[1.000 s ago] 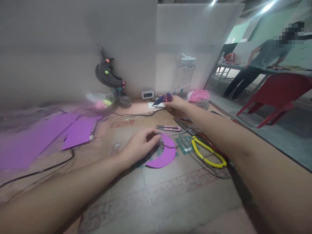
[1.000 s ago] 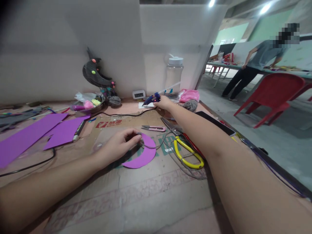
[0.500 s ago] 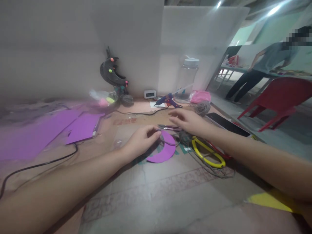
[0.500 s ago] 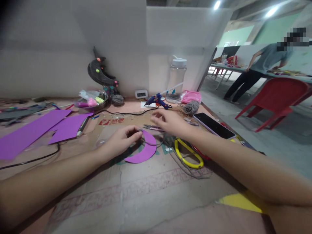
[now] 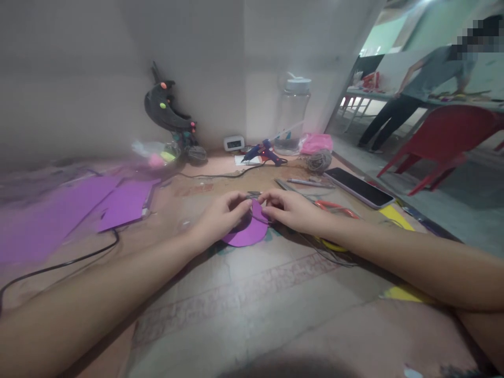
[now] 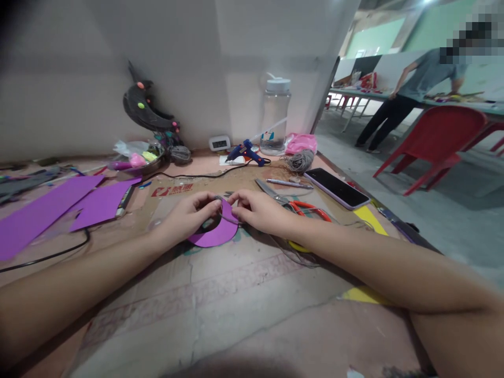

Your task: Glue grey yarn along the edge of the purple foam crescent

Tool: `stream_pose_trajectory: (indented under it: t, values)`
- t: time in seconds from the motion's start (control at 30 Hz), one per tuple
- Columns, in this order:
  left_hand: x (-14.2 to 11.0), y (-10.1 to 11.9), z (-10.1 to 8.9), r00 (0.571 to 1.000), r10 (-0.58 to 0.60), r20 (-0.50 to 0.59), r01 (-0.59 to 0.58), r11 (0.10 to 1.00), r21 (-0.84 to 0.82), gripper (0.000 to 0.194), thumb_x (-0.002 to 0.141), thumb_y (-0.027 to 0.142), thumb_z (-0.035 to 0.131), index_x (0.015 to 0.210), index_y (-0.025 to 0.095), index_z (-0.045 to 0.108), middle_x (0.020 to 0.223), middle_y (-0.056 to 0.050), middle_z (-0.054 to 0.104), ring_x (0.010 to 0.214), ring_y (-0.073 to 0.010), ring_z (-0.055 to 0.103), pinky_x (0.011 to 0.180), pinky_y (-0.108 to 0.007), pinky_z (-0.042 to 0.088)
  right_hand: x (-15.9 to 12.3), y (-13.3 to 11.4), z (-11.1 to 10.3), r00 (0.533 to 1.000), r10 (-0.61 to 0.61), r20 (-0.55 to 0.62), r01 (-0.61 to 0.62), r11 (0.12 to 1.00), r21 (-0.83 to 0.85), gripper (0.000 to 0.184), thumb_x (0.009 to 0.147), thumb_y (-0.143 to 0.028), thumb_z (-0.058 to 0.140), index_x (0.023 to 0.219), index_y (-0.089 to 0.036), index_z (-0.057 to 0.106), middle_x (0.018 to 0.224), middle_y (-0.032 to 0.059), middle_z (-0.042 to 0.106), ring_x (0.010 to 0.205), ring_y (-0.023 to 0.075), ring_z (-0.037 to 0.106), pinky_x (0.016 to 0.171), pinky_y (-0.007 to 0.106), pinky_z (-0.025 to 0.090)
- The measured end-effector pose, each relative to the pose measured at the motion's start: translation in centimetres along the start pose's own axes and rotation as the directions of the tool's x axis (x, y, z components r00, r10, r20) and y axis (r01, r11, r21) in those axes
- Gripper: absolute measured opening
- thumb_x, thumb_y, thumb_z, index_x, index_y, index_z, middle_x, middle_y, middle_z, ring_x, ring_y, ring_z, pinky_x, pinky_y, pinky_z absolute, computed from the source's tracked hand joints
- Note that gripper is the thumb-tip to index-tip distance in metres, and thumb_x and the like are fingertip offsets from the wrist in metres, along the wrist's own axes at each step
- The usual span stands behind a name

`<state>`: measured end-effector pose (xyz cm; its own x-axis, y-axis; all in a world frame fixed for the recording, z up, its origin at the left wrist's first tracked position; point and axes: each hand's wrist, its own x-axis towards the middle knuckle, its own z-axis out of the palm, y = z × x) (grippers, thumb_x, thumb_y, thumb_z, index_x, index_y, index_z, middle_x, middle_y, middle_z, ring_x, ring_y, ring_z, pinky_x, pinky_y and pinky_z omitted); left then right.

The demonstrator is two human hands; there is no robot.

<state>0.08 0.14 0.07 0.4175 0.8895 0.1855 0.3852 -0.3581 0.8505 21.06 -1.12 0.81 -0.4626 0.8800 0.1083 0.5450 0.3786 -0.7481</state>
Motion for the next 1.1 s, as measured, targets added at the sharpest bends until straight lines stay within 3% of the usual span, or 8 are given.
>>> stream_pose_trajectory:
  t: [0.2, 0.37, 0.53, 0.67, 0.77, 0.83, 0.97, 1.1]
  values:
    - [0.0, 0.0, -0.1, 0.999, 0.029, -0.014, -0.029, 1.000, -0.008, 0.035, 0.095, 0.044, 0.044, 0.076, 0.017, 0.056, 0.066, 0.002, 0.054, 0.062, -0.0119, 0.049, 0.059, -0.024, 0.037, 0.2, 0.2, 0.1, 1.000, -0.010, 0.003, 0.009, 0.998, 0.066, 0.020, 0.089, -0.026, 0.053, 0.107, -0.019, 0.059, 0.069, -0.0027, 0.060, 0.061, 0.0115, 0.057, 0.057, 0.023, 0.042]
    - [0.1, -0.1, -0.2, 0.998, 0.058, -0.037, -0.058, 0.998, 0.014, 0.037, 0.096, 0.044, 0.043, 0.074, 0.017, 0.055, 0.070, 0.001, 0.056, 0.066, -0.0135, 0.051, 0.061, -0.025, 0.037, 0.1, -0.2, 0.1, 1.000, -0.010, 0.021, 0.008, 0.998, 0.067, 0.020, 0.090, -0.028, 0.052, 0.105, -0.018, 0.058, 0.070, -0.0023, 0.061, 0.061, 0.0113, 0.056, 0.058, 0.024, 0.042]
    - [0.2, 0.0, -0.3, 0.995, 0.041, -0.092, -0.037, 0.999, 0.038, 0.036, 0.095, 0.044, 0.045, 0.074, 0.018, 0.058, 0.069, 0.001, 0.058, 0.066, -0.0143, 0.055, 0.062, -0.025, 0.039, -0.4, -1.0, -0.3, 0.999, -0.045, -0.007, 0.045, 0.997, 0.060, 0.029, 0.090, -0.043, 0.053, 0.105, -0.017, 0.051, 0.072, -0.0015, 0.059, 0.060, 0.0118, 0.054, 0.057, 0.024, 0.040]
    - [0.4, -0.3, -0.5, 0.986, 0.010, -0.166, -0.011, 1.000, -0.005, 0.037, 0.095, 0.045, 0.044, 0.076, 0.018, 0.059, 0.073, 0.000, 0.062, 0.069, -0.0142, 0.058, 0.065, -0.024, 0.043, -0.3, -1.2, -0.6, 0.994, -0.111, 0.024, 0.113, 0.986, -0.124, 0.033, 0.081, -0.048, 0.065, 0.080, -0.018, 0.053, 0.068, -0.0021, 0.054, 0.062, 0.0113, 0.047, 0.057, 0.024, 0.034]
    - [0.5, -0.4, -0.5, 0.985, -0.030, -0.172, 0.020, 0.998, -0.059, 0.035, 0.095, 0.045, 0.045, 0.077, 0.018, 0.059, 0.076, -0.001, 0.063, 0.068, -0.0136, 0.059, 0.063, -0.023, 0.043, -0.2, -1.0, -0.6, 0.995, -0.081, 0.055, 0.089, 0.982, -0.166, 0.034, 0.086, -0.044, 0.060, 0.066, -0.018, 0.053, 0.061, -0.0024, 0.051, 0.058, 0.0105, 0.045, 0.057, 0.025, 0.032]
    - [0.4, -0.2, -0.5, 0.986, -0.029, -0.163, 0.019, 0.998, -0.060, 0.034, 0.095, 0.043, 0.046, 0.076, 0.017, 0.059, 0.074, 0.000, 0.062, 0.066, -0.0129, 0.057, 0.061, -0.023, 0.042, -0.1, -0.8, -0.7, 0.999, -0.044, 0.018, 0.046, 0.991, -0.124, 0.033, 0.091, -0.041, 0.052, 0.069, -0.017, 0.056, 0.060, -0.0019, 0.054, 0.056, 0.0107, 0.048, 0.057, 0.025, 0.034]
    - [0.1, 0.3, -0.4, 0.995, -0.004, -0.104, -0.002, 0.998, -0.061, 0.035, 0.095, 0.042, 0.046, 0.072, 0.018, 0.056, 0.068, 0.001, 0.059, 0.061, -0.0119, 0.054, 0.058, -0.023, 0.041, 0.3, 0.0, -1.1, 0.986, -0.011, -0.164, -0.002, 0.997, -0.081, 0.031, 0.094, -0.038, 0.045, 0.082, -0.017, 0.063, 0.064, -0.0003, 0.060, 0.059, 0.0128, 0.053, 0.059, 0.026, 0.039]
    - [-0.2, 0.6, -0.3, 0.999, 0.015, -0.050, -0.016, 1.000, -0.022, 0.035, 0.096, 0.043, 0.045, 0.074, 0.018, 0.056, 0.066, 0.001, 0.058, 0.060, -0.0122, 0.053, 0.058, -0.023, 0.041, 1.0, 0.8, -1.4, 0.951, -0.018, -0.309, 0.005, 0.999, -0.043, 0.027, 0.092, -0.031, 0.050, 0.102, -0.015, 0.069, 0.088, 0.0053, 0.069, 0.075, 0.0158, 0.059, 0.071, 0.030, 0.046]
